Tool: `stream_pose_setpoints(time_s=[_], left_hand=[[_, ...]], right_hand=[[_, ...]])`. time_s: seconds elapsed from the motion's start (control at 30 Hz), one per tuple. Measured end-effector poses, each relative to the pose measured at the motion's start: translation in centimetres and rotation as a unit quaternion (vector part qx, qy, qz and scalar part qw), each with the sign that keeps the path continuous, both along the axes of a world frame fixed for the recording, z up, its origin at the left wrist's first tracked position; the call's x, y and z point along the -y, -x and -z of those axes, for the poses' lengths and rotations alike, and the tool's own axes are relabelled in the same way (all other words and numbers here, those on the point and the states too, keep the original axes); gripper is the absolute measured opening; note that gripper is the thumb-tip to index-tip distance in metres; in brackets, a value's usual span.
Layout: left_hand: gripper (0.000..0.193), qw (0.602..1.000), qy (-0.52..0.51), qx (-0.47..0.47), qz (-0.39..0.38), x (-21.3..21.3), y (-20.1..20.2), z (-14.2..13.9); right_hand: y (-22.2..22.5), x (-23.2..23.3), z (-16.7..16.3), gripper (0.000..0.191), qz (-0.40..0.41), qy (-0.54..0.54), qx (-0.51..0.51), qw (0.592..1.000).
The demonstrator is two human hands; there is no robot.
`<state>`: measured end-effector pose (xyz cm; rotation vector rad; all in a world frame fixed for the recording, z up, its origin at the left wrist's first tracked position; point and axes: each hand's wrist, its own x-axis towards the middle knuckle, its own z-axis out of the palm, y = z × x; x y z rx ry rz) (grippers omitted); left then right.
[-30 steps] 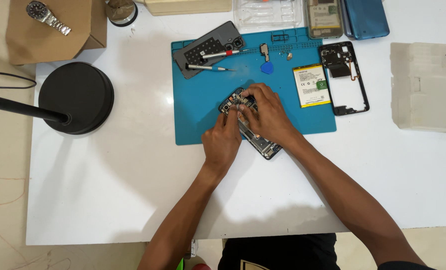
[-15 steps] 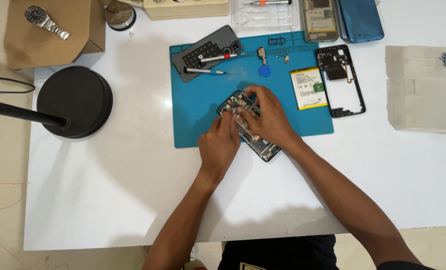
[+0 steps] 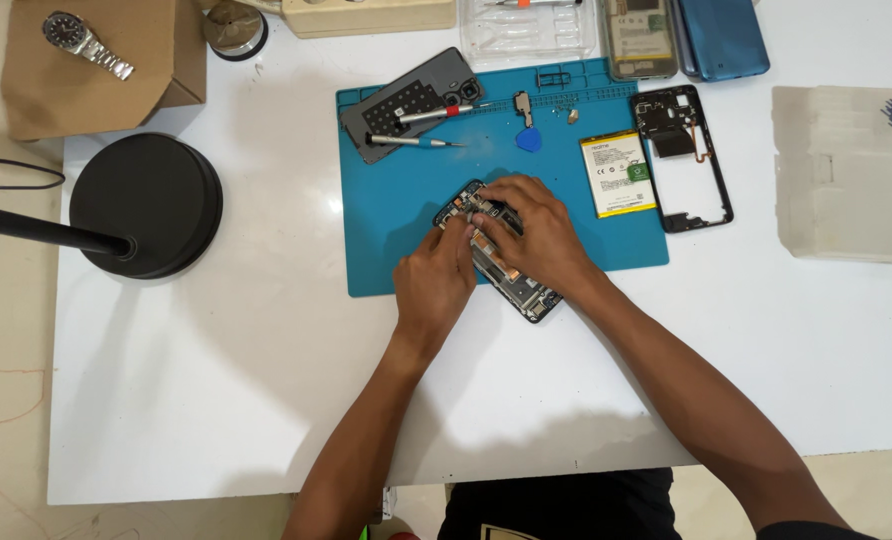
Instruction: The person uses a yellow-handled screwdriver to unscrew and remove components from a disassembled smartphone motherboard on a blue mat. They carefully lift and set aside small parts, then continue unscrewing and detaching additional components from the board.
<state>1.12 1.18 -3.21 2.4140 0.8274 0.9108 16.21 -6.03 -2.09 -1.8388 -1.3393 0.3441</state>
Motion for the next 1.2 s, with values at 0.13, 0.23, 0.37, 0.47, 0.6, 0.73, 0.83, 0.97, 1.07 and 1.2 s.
stream_pose_setpoints(time_s=[0.13,0.23,0.37,0.47,0.6,0.73,0.83,0.97,1.07,1.2], left_hand=[[0.015,1.0,-0.025,0.004,0.004,-0.1,0.0,0.3],[0.015,0.999,-0.043,0.009,0.011,-0.2,0.0,0.5],[0.016,0.999,-0.045,0.012,0.014,-0.2,0.0,0.7],[0.016,0.999,-0.05,0.011,0.015,-0.3,0.0,0.9],[0.017,0.998,-0.061,0.017,0.014,-0.3,-0.1,1.0],[0.017,0.999,-0.051,0.008,0.018,-0.3,-0.1,1.0],[0.016,0.998,-0.052,0.009,0.02,-0.3,-0.1,1.0],[0.015,0.998,-0.061,0.017,0.02,-0.3,-0.1,1.1],[0.016,0.998,-0.062,0.011,0.016,-0.3,-0.1,1.1],[0.015,0.997,-0.063,0.03,0.025,-0.4,-0.2,1.2]], right_hand=[[0.0,0.0,-0.2,0.031,0.001,0.008,-0.011,1.0],[-0.1,0.0,-0.2,0.031,0.001,0.009,-0.017,1.0],[-0.1,0.0,-0.1,0.03,0.001,0.002,-0.023,1.0],[-0.2,0.1,0.1,0.03,-0.001,-0.005,-0.021,1.0],[-0.4,0.0,0.4,0.031,0.001,-0.007,-0.013,1.0],[-0.4,0.0,0.6,0.032,0.005,-0.003,-0.015,1.0],[-0.4,0.0,0.6,0.033,0.008,0.0,-0.014,1.0],[-0.4,-0.1,0.4,0.034,0.014,0.012,-0.031,0.999],[-0.4,-0.1,0.3,0.035,0.026,0.034,-0.046,0.998],[-0.5,-0.1,0.4,0.036,0.022,0.024,-0.038,0.999]])
